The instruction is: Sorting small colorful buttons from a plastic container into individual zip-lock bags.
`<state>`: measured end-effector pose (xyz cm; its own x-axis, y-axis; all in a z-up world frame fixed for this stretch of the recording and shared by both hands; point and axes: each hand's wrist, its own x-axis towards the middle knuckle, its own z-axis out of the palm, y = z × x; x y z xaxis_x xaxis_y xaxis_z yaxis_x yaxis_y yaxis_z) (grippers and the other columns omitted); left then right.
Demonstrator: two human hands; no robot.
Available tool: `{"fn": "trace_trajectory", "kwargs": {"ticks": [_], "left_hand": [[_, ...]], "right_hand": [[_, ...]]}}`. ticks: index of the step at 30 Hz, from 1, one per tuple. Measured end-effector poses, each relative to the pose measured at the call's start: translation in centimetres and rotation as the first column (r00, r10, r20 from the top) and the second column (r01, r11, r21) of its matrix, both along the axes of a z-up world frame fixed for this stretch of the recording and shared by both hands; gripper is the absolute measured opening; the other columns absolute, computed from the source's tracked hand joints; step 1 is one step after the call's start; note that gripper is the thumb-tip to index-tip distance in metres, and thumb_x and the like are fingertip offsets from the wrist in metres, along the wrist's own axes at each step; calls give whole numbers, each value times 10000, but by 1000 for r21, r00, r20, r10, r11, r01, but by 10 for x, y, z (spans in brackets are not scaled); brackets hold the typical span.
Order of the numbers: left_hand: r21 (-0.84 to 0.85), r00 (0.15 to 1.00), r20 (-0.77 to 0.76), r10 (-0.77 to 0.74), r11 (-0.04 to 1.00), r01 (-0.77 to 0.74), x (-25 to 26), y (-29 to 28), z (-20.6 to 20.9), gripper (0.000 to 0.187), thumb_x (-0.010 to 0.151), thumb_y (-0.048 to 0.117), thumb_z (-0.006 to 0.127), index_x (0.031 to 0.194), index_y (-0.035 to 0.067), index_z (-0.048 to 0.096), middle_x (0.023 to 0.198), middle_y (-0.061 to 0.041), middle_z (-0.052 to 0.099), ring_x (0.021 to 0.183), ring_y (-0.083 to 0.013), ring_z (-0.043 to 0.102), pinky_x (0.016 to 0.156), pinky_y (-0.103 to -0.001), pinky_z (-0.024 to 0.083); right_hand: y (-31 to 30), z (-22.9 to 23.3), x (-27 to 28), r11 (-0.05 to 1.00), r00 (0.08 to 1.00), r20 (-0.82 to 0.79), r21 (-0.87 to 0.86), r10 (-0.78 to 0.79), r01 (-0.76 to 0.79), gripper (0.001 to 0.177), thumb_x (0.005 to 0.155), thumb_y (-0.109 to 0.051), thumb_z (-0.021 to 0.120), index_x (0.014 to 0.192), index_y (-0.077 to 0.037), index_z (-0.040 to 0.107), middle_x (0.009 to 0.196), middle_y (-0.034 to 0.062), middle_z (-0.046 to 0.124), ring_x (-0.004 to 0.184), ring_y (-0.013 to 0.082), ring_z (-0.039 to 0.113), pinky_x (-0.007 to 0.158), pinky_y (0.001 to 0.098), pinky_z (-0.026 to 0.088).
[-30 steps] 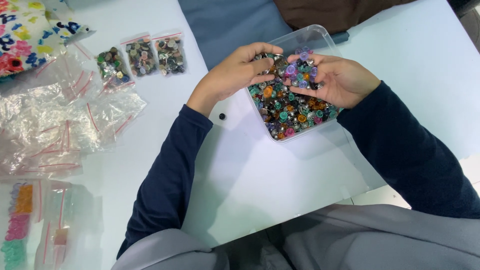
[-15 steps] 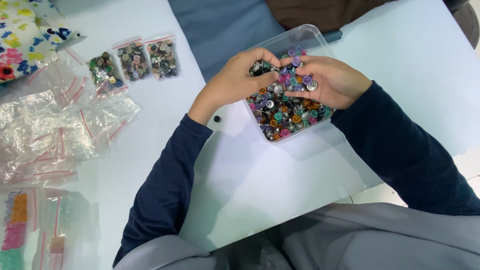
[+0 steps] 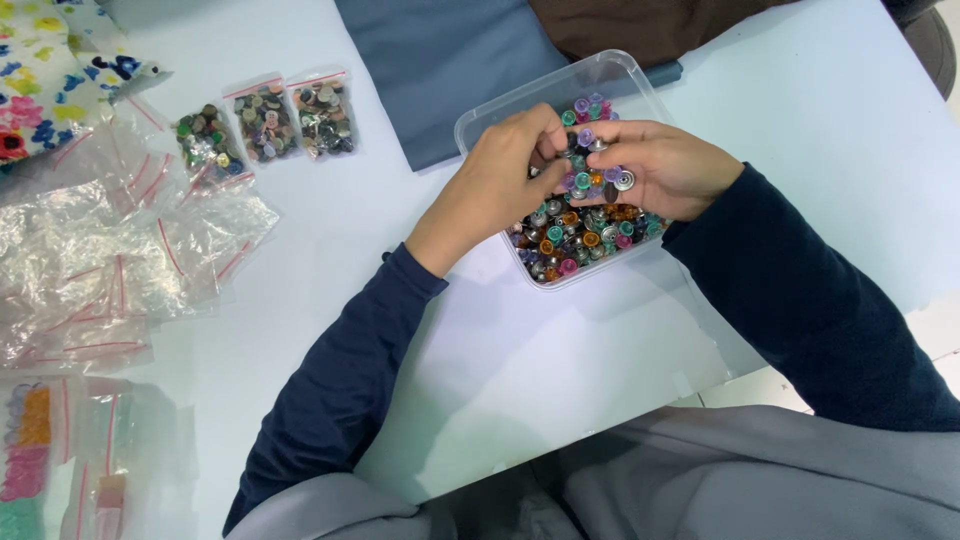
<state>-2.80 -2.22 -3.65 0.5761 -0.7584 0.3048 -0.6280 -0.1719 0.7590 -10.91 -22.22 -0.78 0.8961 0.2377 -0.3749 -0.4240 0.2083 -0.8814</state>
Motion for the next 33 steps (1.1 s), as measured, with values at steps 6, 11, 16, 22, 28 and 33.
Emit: {"fn": "trace_trajectory", "kwargs": {"ticks": [6, 11, 16, 22, 28, 33], "left_hand": [[-87, 998, -58, -7, 996, 2, -1, 1, 12, 205, 909, -24, 643, 1004, 120, 531, 768, 9, 677, 650, -122, 657, 661, -290, 506], [-83, 1000, -26, 4, 996, -6, -6, 3, 18, 227, 922, -29, 669, 995, 129, 523, 782, -6, 596, 685, -138, 582, 636, -287, 493], [-34, 997, 61, 55, 998, -53, -8, 2, 15, 275, 938, 40, 693, 1171, 164, 617, 1064, -85, 533, 816, -195, 676, 739, -341, 581], [34, 985, 173, 19, 999, -25, -10, 5, 21, 146, 905, 71, 741, 1045, 58, 705, 1121, -96, 531, 852, -231, 693, 627, -366, 587], [121, 977, 212, 7, 992, -34, -8, 8, 19, 118, 921, 159, 735, 1001, 99, 672, 1067, -80, 596, 703, -244, 638, 516, -404, 509], [53, 998, 60, 15, 998, -19, 2, 5, 4, 225, 816, 139, 789, 900, 61, 595, 825, -108, 591, 748, -350, 716, 602, -431, 578]], "right_hand": [[14, 24, 0, 981, 967, -193, -137, -163, 138, 562, 974, -4, 415, 1531, -38, 483, 1298, 142, 634, 1127, 220, 597, 1007, 473, 559], [15, 26, -1, 978, 985, -148, -196, -94, 64, 551, 973, -49, 443, 1522, -73, 481, 1473, 104, 588, 1183, 241, 624, 894, 364, 561], [14, 22, -2, 975, 980, -155, -203, -127, 94, 393, 1009, -55, 493, 1383, -55, 615, 1190, 88, 659, 1037, 255, 680, 865, 347, 559], [15, 17, -2, 983, 995, -101, -180, 22, -40, 388, 1046, -68, 421, 1392, 50, 553, 1113, 247, 665, 979, 339, 687, 886, 471, 596], [14, 12, -2, 928, 989, -149, -368, 1, -57, 319, 1047, -104, 452, 1342, -91, 573, 1177, 140, 627, 958, 270, 677, 941, 410, 552], [-2, -14, 4, 940, 954, 170, -280, 248, -195, 456, 1058, -31, 401, 1502, 73, 399, 1117, 230, 666, 922, 258, 729, 758, 355, 601]]}}
